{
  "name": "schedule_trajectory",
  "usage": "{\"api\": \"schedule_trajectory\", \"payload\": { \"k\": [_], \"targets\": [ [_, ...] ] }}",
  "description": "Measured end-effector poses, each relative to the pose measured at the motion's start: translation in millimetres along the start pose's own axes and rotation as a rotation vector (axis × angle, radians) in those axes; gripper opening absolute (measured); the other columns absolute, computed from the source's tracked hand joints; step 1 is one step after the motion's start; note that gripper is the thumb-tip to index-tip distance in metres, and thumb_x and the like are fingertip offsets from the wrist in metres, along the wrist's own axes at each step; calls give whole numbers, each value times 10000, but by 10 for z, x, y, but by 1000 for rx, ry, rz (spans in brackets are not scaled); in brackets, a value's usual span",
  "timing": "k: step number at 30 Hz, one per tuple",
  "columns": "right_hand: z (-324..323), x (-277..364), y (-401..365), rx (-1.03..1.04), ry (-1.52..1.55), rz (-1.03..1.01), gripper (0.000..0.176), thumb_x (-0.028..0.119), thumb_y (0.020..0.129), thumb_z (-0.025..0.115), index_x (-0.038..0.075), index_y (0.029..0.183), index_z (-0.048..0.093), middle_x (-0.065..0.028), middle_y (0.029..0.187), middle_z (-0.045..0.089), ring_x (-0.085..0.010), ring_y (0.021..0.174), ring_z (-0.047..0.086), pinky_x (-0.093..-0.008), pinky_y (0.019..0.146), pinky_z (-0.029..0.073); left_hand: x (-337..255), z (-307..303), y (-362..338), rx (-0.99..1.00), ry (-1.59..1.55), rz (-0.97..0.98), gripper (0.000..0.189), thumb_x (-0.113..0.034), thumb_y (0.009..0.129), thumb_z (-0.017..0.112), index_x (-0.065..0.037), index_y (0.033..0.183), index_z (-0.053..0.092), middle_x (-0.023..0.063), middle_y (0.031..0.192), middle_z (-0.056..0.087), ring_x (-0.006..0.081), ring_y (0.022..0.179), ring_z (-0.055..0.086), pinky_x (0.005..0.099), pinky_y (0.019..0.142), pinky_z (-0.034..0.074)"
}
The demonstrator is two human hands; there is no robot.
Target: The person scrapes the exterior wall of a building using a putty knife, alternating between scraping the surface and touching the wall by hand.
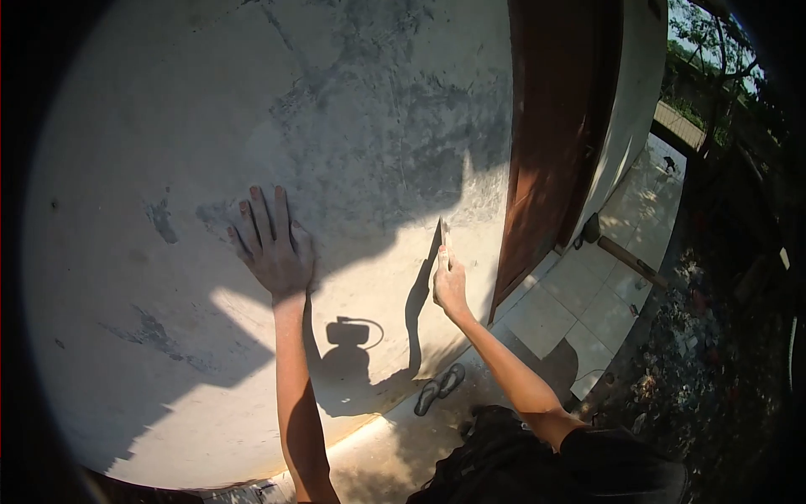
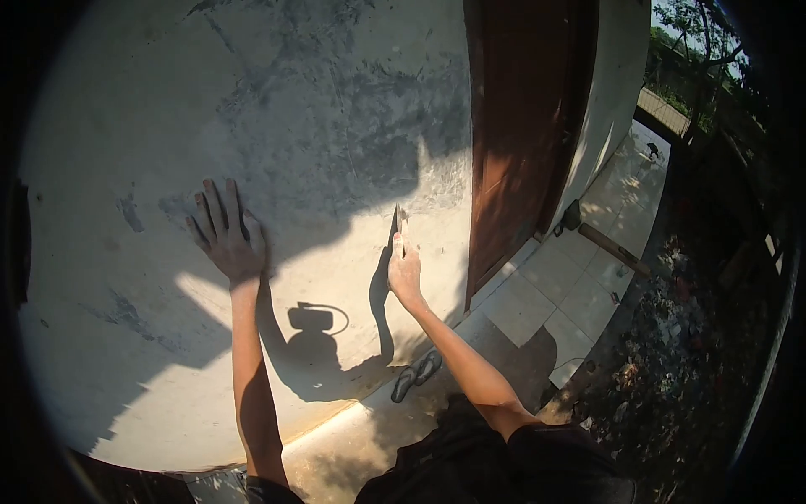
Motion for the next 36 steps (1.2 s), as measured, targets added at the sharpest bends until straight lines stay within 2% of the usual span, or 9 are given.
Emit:
{"api": "schedule_trajectory", "payload": {
  "k": [1,2,5,12,20,25,26,34,36],
  "targets": [
    [12,-77,-39,-10,7,27,455,359,1051,415,29,1334,551,-67,518,396,-156,448,386,-388,456,341,14,8,-14,-21,17,2,555,-225,885,494,-217,1439,490,61,1555,364,250,1446,301,494,1194,133],
    [-25,-130,-20,-28,16,45,455,359,1051,415,29,1334,551,-67,518,396,-156,448,386,-388,456,341,21,9,-31,-41,35,3,544,-229,880,487,-235,1424,511,55,1545,383,239,1439,317,496,1196,138],
    [-230,-165,335,-266,221,33,510,447,1030,441,76,680,448,32,480,367,-112,338,351,-318,313,272,6,-29,-11,-40,9,1,553,-228,874,491,-225,1426,513,67,1544,384,251,1445,307,496,1197,130],
    [-277,-418,329,-210,-77,21,558,424,1034,431,-68,797,545,-116,552,459,-202,509,515,-402,501,392,-8,-17,-4,-48,53,-12,549,-213,858,499,-211,1406,539,76,1539,391,269,1444,309,496,1196,130],
    [27,-72,-308,82,181,-5,509,440,1048,400,82,688,445,36,529,369,-72,425,362,-297,395,298,16,48,-138,-11,71,-125,495,-237,910,408,-227,1377,572,103,1525,406,287,1444,306,508,1194,124],
    [280,312,-525,404,-119,-355,340,253,1034,477,26,1281,531,-55,555,370,-130,482,352,-337,465,311,-14,110,-641,21,-5,-390,540,-231,890,501,-192,1428,507,174,1566,296,378,1461,222,615,1171,75],
    [321,442,-520,449,-168,-425,463,180,1020,504,67,1461,419,-98,561,353,-163,479,347,-360,476,319,-5,59,-733,83,-8,-489,555,-243,899,500,-168,1448,474,196,1565,285,398,1459,211,625,1166,74],
    [631,1064,-841,755,-341,-619,480,148,998,503,179,1471,428,-139,585,403,-246,518,376,-392,536,348,139,-425,-1210,-113,-121,-992,586,-290,938,492,-18,1452,413,272,1544,267,441,1444,213,549,1175,157],
    [671,1059,-884,816,-292,-720,429,152,994,516,143,1422,495,-152,592,417,-251,522,393,-394,534,354,112,-123,-1824,609,-709,-1805,699,-345,958,540,-27,1515,265,250,1555,259,369,1455,226,411,1183,191]
  ]
}}
Point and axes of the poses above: each hand's wrist, its own y-axis towards the middle knuckle, its own z-axis out of the palm, x = y × z, the point moved 7 cm from there along y, towards the middle knuckle
